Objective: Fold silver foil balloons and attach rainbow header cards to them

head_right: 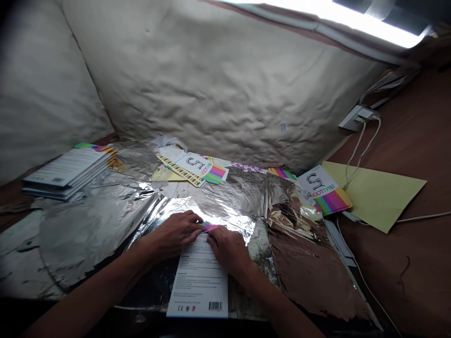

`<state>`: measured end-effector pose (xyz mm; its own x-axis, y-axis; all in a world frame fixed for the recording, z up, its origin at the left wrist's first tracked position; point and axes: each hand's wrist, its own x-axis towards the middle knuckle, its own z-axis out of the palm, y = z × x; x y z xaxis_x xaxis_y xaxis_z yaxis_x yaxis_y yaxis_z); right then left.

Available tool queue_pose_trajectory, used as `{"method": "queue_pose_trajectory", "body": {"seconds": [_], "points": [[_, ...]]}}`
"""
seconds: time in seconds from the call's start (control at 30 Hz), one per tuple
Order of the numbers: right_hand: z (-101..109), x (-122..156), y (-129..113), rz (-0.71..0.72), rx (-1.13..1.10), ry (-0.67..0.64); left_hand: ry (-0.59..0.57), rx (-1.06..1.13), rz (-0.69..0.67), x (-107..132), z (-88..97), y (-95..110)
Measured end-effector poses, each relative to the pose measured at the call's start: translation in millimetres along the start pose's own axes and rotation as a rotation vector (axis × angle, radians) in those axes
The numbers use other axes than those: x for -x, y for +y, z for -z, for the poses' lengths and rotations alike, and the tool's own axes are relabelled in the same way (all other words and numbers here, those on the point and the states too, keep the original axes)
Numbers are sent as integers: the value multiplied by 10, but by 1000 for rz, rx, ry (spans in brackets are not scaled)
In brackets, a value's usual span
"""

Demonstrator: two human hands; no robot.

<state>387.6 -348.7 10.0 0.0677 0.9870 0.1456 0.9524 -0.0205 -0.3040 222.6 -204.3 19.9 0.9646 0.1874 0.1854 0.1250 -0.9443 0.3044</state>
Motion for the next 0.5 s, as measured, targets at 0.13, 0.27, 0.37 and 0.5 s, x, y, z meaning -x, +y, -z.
{"method": "queue_pose_trajectory", "body": {"seconds": [0.13, 0.27, 0.37, 0.5], "points": [[11, -4, -13, 87, 109, 87, 28, -15, 8, -1, -58, -3], [116, -78, -77, 70, 121, 80, 16, 11, -7, -4, -97, -51], [195, -133, -113, 84, 160, 63, -4, 38, -2, -6, -101, -73], [221, -164, -69, 181, 186, -12, -2, 85, 20, 0, -93, -58]]}}
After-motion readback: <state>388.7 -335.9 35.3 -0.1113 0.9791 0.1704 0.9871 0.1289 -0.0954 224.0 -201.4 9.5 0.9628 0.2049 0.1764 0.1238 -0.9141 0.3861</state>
